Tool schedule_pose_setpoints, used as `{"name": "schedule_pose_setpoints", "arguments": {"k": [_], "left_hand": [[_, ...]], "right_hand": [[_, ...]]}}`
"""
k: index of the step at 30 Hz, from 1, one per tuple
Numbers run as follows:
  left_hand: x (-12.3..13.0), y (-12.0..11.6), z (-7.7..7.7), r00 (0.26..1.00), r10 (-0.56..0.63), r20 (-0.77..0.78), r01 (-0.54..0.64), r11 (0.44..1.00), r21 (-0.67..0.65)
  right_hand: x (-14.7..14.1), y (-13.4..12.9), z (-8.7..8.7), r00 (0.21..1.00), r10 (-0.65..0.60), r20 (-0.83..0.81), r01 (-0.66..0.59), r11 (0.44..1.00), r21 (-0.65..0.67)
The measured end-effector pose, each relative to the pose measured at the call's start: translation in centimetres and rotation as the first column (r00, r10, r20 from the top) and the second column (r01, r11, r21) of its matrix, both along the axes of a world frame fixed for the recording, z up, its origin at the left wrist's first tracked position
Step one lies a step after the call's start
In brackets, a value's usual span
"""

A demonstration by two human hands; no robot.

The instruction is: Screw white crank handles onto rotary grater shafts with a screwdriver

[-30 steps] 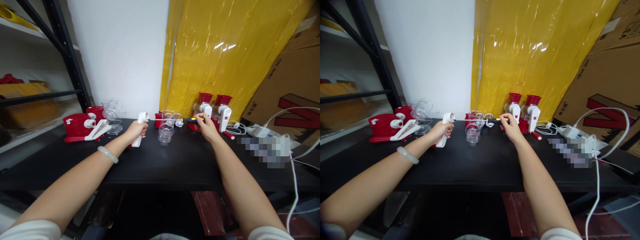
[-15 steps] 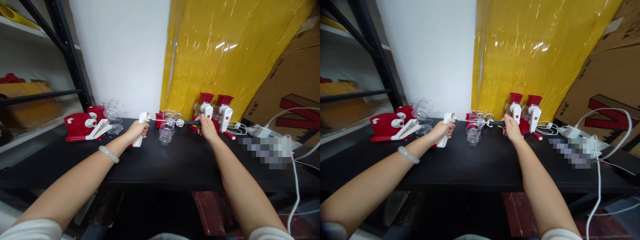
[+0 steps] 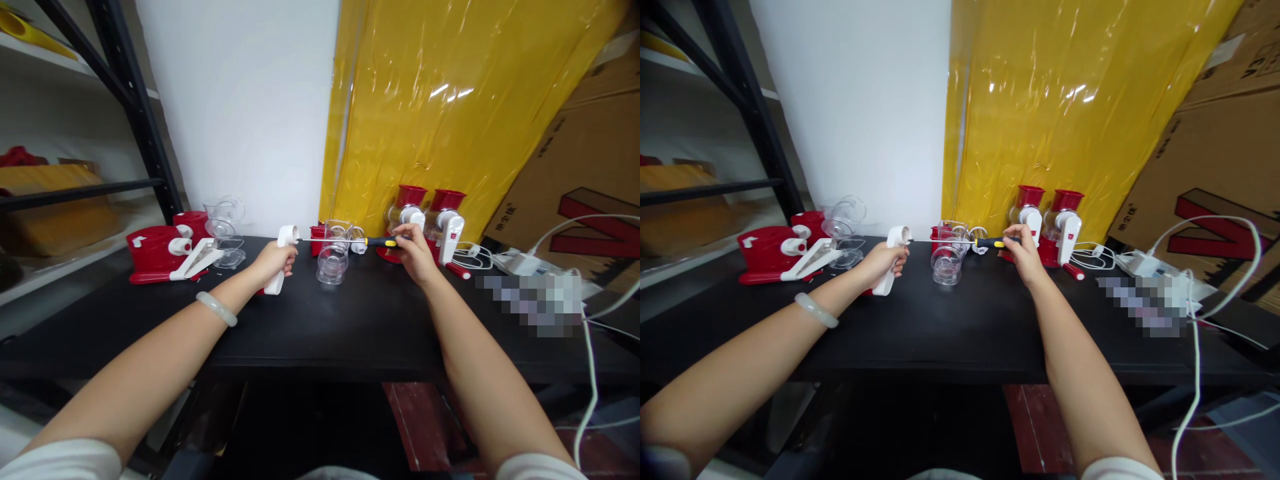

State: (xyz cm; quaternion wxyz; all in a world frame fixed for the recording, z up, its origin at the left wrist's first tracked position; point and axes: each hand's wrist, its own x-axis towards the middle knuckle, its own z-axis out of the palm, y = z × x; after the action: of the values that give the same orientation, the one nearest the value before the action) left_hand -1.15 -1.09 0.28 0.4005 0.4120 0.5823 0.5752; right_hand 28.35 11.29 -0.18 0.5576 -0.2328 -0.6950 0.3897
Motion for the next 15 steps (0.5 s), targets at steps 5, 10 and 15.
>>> {"name": "schedule_pose_setpoints", "arguments": {"k": [5,10,15], "left_hand": [[-0.26,0.12,-0.08,1.000,0.005,0.006,-0.005,1.000,0.010],[-0.39,0.28,-0.28,1.000,0.010,-0.009,-0.010,1.000,0.003],[-0.35,0.25,-0.35,1.000,-0.005,-0.007,0.005,1.000,0.006]], "right_hand": [[-0.30,-0.52,0.10,0.985,-0.137,0.103,0.143,0.988,-0.057],[-0.34,-0.74,0.27,0.998,-0.048,-0.041,0.049,0.999,0.005],[-0.32,-0.69,0.33,0.993,0.021,-0.113,-0.029,0.997,-0.067]]}}
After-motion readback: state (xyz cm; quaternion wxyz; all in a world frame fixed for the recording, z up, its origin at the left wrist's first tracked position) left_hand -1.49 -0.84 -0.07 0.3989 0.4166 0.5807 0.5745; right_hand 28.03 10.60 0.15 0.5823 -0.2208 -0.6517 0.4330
